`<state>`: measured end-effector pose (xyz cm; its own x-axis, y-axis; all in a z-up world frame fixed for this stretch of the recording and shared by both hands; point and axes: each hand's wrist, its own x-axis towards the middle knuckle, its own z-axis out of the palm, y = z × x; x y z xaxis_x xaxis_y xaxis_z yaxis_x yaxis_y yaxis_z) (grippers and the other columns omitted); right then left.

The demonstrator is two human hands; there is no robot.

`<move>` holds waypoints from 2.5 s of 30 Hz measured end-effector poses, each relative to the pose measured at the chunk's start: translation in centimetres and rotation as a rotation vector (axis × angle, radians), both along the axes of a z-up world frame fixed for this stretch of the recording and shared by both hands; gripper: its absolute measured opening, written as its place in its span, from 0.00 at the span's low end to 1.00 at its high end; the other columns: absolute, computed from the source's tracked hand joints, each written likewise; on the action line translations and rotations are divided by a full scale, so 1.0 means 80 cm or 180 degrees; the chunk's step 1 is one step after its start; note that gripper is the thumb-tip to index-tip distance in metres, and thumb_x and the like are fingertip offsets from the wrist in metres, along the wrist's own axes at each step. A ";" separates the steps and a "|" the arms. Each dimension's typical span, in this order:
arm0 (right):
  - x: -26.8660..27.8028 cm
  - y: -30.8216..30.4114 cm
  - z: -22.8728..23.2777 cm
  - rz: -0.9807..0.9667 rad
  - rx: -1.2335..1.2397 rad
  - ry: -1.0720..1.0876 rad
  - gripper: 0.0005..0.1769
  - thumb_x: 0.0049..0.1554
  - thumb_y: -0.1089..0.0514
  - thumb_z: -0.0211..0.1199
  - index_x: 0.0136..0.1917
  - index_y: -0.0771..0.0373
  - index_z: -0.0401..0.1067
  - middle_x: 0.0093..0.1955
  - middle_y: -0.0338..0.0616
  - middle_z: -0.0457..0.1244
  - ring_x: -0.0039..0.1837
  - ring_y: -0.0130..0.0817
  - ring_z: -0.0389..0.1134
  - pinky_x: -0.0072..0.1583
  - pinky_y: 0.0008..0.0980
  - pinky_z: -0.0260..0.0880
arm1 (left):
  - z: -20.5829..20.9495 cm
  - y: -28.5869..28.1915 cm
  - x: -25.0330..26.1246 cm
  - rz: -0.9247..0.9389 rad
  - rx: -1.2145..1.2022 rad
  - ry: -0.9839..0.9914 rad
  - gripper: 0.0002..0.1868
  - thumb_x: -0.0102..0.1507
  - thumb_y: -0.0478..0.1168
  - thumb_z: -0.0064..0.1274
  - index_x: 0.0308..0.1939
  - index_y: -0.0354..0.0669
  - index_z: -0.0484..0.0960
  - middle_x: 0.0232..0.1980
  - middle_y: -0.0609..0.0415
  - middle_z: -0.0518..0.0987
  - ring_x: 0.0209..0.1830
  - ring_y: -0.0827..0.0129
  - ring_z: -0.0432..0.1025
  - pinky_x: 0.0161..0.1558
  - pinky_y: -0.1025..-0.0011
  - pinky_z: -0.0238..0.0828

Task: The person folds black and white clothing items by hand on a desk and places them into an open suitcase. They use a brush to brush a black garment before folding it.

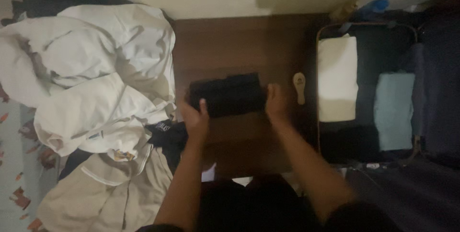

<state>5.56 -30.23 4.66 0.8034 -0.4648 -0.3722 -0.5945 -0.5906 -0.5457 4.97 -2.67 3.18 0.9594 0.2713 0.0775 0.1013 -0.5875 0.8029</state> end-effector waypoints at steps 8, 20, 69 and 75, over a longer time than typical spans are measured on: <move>-0.024 0.077 0.001 0.2943 -0.1201 -0.0797 0.43 0.59 0.43 0.60 0.79 0.62 0.49 0.82 0.57 0.45 0.82 0.53 0.41 0.77 0.54 0.35 | 0.015 -0.036 -0.022 -0.2172 0.2491 -0.0338 0.44 0.69 0.59 0.51 0.83 0.45 0.52 0.84 0.46 0.52 0.84 0.56 0.47 0.79 0.49 0.40; 0.013 0.008 0.004 0.1453 0.0326 0.0262 0.51 0.48 0.49 0.77 0.78 0.48 0.54 0.76 0.51 0.48 0.77 0.48 0.49 0.75 0.49 0.55 | 0.007 0.045 0.018 -0.0814 0.0913 0.0781 0.44 0.56 0.58 0.65 0.67 0.38 0.66 0.73 0.41 0.64 0.73 0.41 0.57 0.69 0.41 0.49; 0.005 0.048 0.003 0.2359 -0.0971 -0.0354 0.43 0.63 0.36 0.50 0.82 0.57 0.43 0.86 0.45 0.37 0.86 0.44 0.35 0.80 0.55 0.22 | 0.043 -0.008 0.009 -0.0917 0.1688 0.0574 0.54 0.60 0.69 0.51 0.79 0.44 0.49 0.82 0.35 0.47 0.82 0.42 0.41 0.76 0.43 0.34; 0.009 0.049 -0.032 0.1903 -0.1156 -0.0309 0.42 0.64 0.44 0.54 0.83 0.58 0.41 0.87 0.53 0.30 0.86 0.54 0.32 0.79 0.55 0.29 | 0.026 0.000 -0.002 -0.0329 0.1013 0.0946 0.56 0.60 0.66 0.54 0.79 0.34 0.49 0.75 0.30 0.58 0.72 0.35 0.55 0.68 0.39 0.46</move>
